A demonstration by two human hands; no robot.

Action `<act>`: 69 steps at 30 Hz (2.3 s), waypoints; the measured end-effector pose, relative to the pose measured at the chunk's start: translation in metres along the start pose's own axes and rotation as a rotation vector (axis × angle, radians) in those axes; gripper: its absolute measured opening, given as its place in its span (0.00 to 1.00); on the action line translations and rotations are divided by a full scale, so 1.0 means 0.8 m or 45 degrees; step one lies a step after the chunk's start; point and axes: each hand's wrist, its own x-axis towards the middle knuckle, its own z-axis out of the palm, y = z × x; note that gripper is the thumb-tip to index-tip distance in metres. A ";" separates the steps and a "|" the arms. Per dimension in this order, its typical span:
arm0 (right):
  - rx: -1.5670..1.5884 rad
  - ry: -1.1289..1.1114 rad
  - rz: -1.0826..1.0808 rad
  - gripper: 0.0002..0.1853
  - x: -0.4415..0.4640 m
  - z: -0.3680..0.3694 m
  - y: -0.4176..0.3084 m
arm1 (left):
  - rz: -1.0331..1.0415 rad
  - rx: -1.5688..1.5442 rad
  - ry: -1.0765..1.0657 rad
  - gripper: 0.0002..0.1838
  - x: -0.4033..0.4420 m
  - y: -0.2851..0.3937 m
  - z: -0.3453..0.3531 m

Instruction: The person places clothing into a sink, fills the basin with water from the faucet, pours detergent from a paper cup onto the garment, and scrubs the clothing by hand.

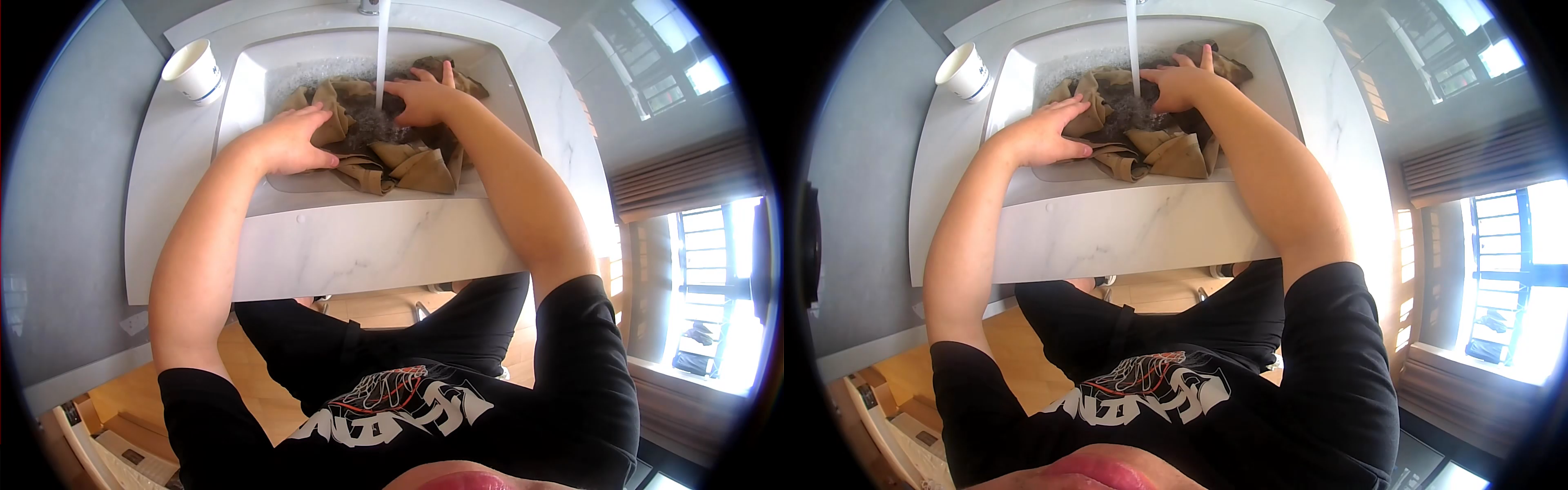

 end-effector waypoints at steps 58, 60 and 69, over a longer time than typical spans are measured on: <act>0.015 0.011 0.001 0.42 0.001 0.002 0.000 | 0.017 -0.048 -0.020 0.46 -0.002 0.000 -0.001; 0.015 0.011 0.002 0.42 0.000 0.002 0.000 | 0.018 -0.053 -0.019 0.46 -0.001 -0.001 -0.001; 0.006 0.016 0.002 0.41 0.000 0.003 0.001 | 0.014 -0.066 -0.015 0.45 -0.001 0.000 -0.001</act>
